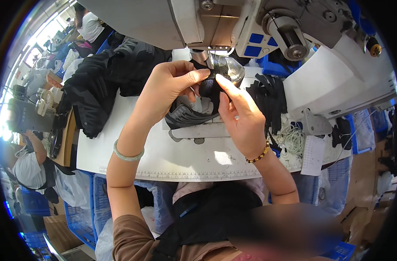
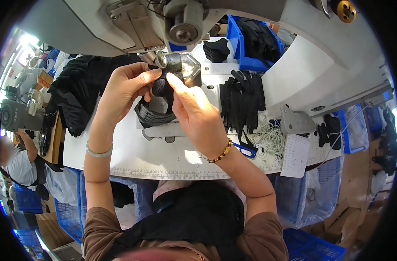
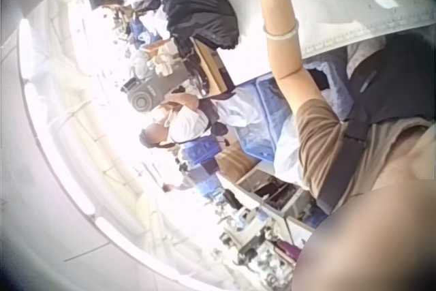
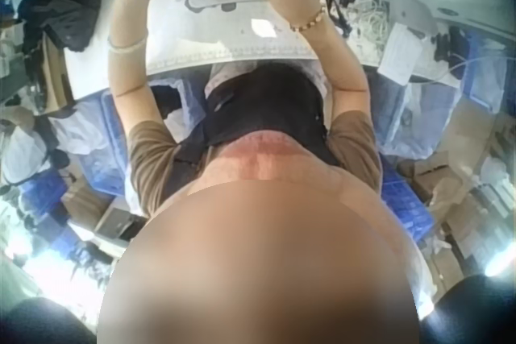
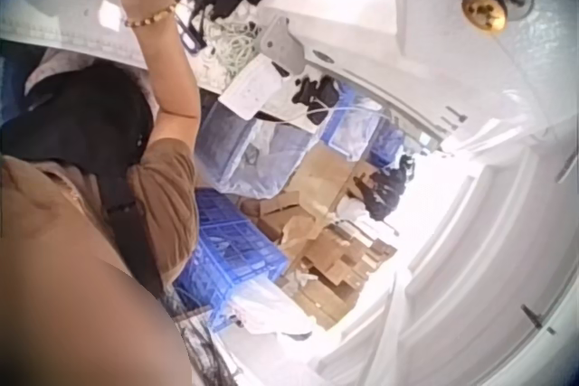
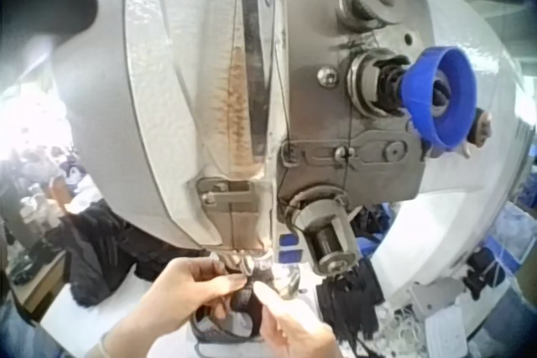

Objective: Stitching various components of a shoe upper using an industrial sewing machine.

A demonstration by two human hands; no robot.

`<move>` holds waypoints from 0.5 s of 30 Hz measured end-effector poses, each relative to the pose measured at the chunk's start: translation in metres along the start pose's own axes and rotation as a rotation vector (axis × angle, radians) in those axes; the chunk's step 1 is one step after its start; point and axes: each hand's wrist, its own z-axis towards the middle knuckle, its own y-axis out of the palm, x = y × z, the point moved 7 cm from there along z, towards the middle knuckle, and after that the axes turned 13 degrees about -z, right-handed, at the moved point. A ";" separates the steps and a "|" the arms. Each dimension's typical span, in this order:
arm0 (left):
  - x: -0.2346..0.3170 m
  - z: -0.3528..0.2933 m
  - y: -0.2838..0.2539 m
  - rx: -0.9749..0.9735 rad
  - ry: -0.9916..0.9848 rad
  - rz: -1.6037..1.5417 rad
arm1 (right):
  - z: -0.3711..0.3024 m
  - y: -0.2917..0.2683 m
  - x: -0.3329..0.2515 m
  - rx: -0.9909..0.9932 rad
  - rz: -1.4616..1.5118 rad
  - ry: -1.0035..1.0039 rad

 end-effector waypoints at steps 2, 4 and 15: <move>0.003 0.001 0.003 -0.032 0.034 0.008 | -0.001 -0.001 0.001 0.013 0.008 0.005; 0.003 0.002 0.002 -0.033 0.026 0.021 | -0.001 -0.001 0.000 0.003 0.009 0.008; 0.004 0.002 0.004 -0.020 0.069 0.053 | -0.001 0.001 0.002 0.001 0.037 0.008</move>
